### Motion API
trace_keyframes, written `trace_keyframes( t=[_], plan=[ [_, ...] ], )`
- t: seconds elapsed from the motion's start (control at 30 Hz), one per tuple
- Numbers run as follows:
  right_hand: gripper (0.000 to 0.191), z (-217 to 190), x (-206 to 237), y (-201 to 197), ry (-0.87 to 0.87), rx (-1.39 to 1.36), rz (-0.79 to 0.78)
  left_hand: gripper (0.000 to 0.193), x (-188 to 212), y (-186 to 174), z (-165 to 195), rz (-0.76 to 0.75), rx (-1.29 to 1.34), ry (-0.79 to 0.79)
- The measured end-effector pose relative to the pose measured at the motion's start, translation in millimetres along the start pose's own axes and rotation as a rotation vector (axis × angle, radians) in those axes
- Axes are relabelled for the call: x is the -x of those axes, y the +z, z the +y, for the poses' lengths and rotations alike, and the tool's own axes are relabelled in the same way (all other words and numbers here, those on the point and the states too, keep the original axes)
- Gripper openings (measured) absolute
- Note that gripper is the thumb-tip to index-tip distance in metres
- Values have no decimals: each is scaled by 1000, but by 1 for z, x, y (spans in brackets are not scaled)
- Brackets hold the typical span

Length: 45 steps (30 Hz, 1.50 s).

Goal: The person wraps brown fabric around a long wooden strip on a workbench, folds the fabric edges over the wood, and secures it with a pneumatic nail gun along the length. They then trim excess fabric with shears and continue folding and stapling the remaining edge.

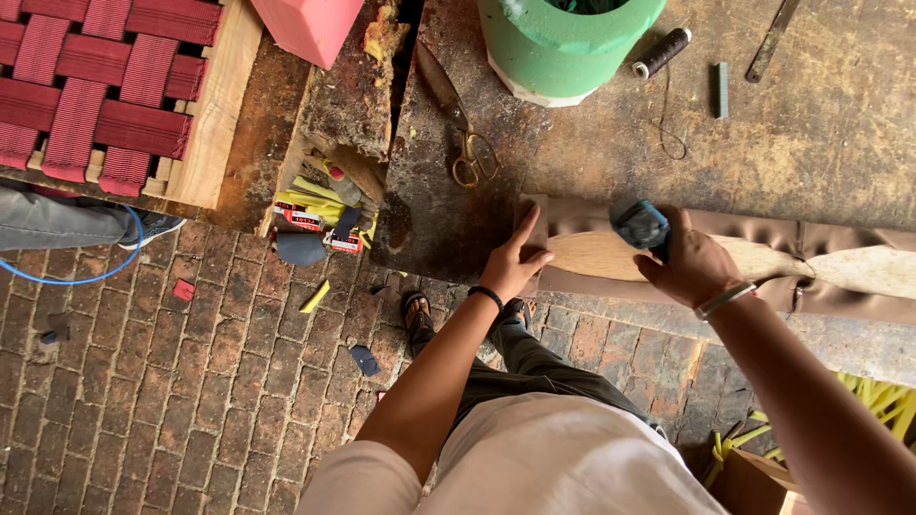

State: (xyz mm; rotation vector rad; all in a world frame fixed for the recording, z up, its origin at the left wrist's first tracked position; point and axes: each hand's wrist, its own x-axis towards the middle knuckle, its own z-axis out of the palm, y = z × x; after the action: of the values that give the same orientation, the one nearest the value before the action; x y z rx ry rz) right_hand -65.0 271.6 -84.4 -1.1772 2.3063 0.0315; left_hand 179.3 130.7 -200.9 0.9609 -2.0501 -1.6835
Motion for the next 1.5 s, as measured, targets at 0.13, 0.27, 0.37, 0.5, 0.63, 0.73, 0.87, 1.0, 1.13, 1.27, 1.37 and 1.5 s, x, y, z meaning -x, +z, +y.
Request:
trace_keyframes(
  t=[0.13,0.27,0.37,0.5,0.63,0.73,0.87,1.0,1.13,1.27,1.37,1.5],
  plan=[
    [46,-48,21,16,10,48,-60,104,2,0,3,3,-5,38],
    [41,-76,22,37,-62,139,-30,112,3,-2,4,-3,-8,34],
    [43,-79,20,44,32,106,11,111,3,-3,6,-39,29,-65],
    [44,-63,31,46,8,25,149,113,7,-4,9,-7,-4,45],
    [41,-26,43,41,97,-49,365,113,20,-5,9,-51,-134,65],
    [55,0,42,42,8,-49,595,96,27,-13,2,-41,-256,57],
    [82,6,42,50,75,25,567,34,9,-41,-8,227,-223,-85],
    [47,-48,51,69,-10,-39,692,18,-21,-62,-8,198,77,20],
    [60,-125,11,80,-186,-546,463,17,-36,-64,-6,106,109,111],
    [70,-157,-24,74,104,-472,287,19,-39,-66,-11,23,109,163],
    [59,-163,-22,78,-98,-589,366,18,-41,-71,-14,-31,134,227],
    [33,-169,-13,86,-118,-586,447,13,-53,-87,-5,-177,-185,433]
  ],
)
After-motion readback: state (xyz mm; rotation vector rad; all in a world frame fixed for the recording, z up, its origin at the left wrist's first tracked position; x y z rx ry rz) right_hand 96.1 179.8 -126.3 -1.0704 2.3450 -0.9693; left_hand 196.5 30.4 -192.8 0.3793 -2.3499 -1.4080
